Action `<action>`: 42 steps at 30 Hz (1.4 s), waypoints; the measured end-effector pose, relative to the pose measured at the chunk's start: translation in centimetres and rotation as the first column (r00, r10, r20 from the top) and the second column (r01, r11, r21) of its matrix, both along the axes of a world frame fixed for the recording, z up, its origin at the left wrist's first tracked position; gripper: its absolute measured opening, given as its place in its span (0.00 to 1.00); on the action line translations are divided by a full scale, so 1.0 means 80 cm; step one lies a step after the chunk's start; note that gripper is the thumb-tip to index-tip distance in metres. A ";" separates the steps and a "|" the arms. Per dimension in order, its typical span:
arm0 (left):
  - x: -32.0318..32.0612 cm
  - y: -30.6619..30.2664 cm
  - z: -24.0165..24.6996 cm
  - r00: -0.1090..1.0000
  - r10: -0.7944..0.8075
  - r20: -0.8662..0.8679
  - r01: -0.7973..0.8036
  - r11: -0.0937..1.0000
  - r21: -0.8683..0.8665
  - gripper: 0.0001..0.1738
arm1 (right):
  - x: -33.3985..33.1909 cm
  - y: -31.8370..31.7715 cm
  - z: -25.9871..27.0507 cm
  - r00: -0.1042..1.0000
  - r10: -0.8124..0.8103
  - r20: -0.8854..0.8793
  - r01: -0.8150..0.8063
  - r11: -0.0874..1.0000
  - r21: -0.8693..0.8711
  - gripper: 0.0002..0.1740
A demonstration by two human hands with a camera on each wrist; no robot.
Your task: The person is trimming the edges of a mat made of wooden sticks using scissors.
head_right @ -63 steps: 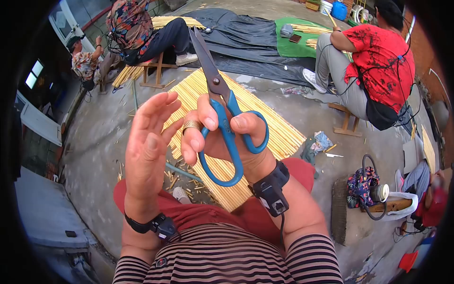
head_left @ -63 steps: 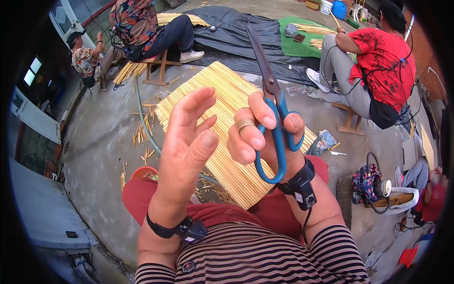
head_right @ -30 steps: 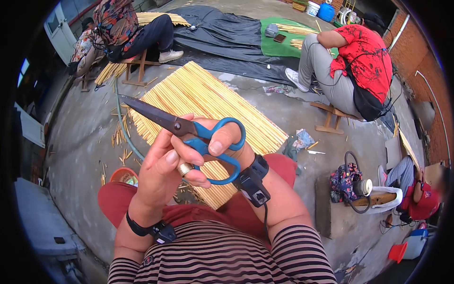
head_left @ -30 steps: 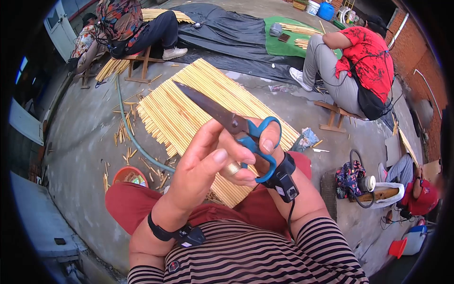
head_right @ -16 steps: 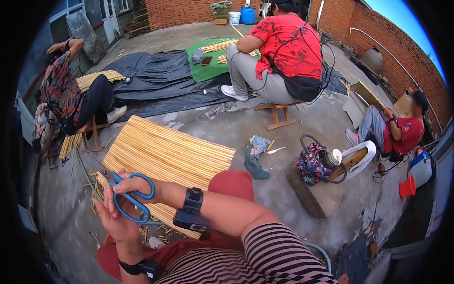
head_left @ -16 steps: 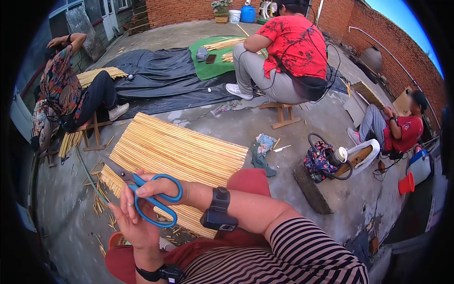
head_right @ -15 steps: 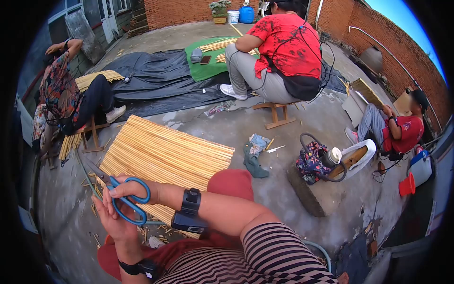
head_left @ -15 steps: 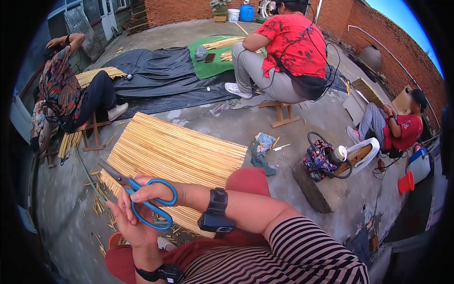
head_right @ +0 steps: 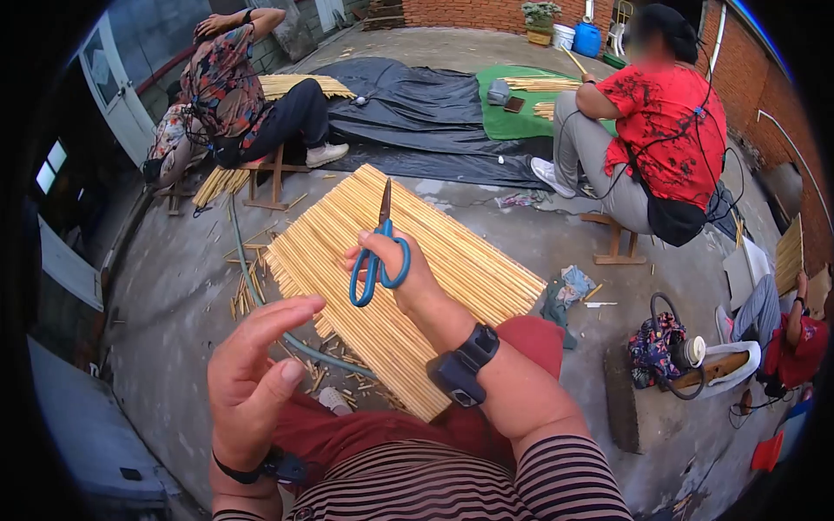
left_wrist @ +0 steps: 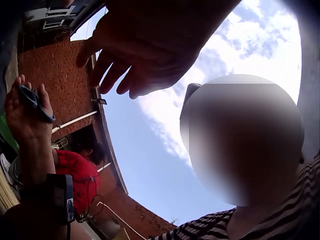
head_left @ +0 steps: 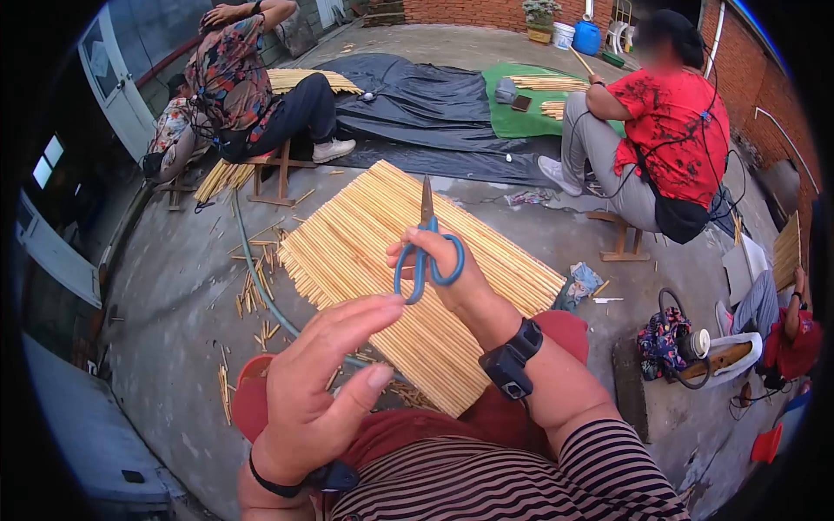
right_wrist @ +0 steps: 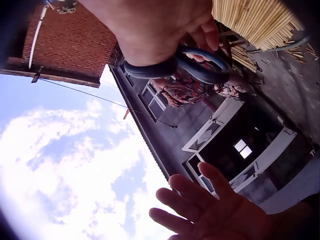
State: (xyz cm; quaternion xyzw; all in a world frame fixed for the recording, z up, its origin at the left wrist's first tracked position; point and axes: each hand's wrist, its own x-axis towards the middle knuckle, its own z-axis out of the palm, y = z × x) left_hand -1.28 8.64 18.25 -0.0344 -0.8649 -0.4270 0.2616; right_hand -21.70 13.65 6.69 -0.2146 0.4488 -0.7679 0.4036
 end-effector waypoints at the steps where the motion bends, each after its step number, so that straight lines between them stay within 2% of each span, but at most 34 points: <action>1: 0.004 0.003 0.024 0.999 -0.046 -0.002 0.045 0.992 -0.119 0.21 | 0.001 -0.004 -0.003 1.000 0.020 0.016 -0.020 1.000 0.014 0.17; 2: 0.005 0.010 0.045 0.995 -0.097 0.005 0.095 0.968 -0.232 0.19 | 0.002 -0.004 -0.004 0.999 0.033 0.034 -0.034 0.999 0.033 0.16; 6: 0.008 0.034 0.086 0.992 -0.095 -0.084 0.035 0.842 -0.538 0.17 | 0.014 -0.005 0.002 0.977 0.201 -0.070 -0.193 0.975 0.112 0.16; 10: 0.010 0.063 0.092 0.987 -0.115 -0.108 0.010 0.728 -0.685 0.15 | 0.029 0.016 0.032 0.967 0.250 -0.050 -0.237 0.952 0.192 0.17; 12: 0.006 0.071 0.091 0.986 -0.123 -0.111 0.006 0.696 -0.718 0.15 | 0.013 -0.006 -0.004 0.952 0.266 -0.154 -0.231 0.950 0.209 0.19; 20: 0.018 0.076 0.111 0.992 -0.045 -0.118 -0.054 0.696 -0.716 0.12 | 0.018 0.002 -0.011 0.927 0.328 -0.185 -0.299 0.940 0.165 0.17; 29: 0.050 0.099 0.136 0.985 0.142 -0.099 -0.173 0.821 -0.544 0.09 | 0.023 0.003 -0.014 0.900 0.362 -0.243 -0.316 0.926 0.207 0.13; 30: 0.044 0.091 0.110 0.946 0.095 -0.311 -0.248 0.830 -0.500 0.09 | 0.026 -0.001 -0.020 0.931 0.298 -0.211 -0.273 0.952 0.138 0.11; 31: 0.035 0.084 0.092 0.861 0.061 -0.506 -0.315 0.844 -0.435 0.09 | 0.025 -0.001 -0.021 0.927 0.303 -0.220 -0.278 0.951 0.136 0.11; 32: 0.037 0.077 0.082 0.804 0.048 -0.592 -0.354 0.839 -0.413 0.09 | 0.025 -0.002 -0.023 0.920 0.320 -0.225 -0.296 0.946 0.135 0.11; 34: 0.037 0.072 0.077 0.800 0.005 -0.600 -0.354 0.811 -0.466 0.09 | 0.022 -0.002 -0.024 0.883 0.392 -0.257 -0.351 0.916 0.194 0.12; 37: 0.033 0.074 0.076 0.861 -0.093 -0.500 -0.268 0.752 -0.602 0.10 | 0.028 -0.006 -0.020 0.871 0.403 -0.282 -0.327 0.902 0.281 0.13; 42: 0.009 0.107 0.060 0.892 -0.312 -0.326 -0.032 0.677 -0.735 0.10 | 0.034 -0.006 -0.019 0.840 0.413 -0.353 -0.294 0.892 0.344 0.15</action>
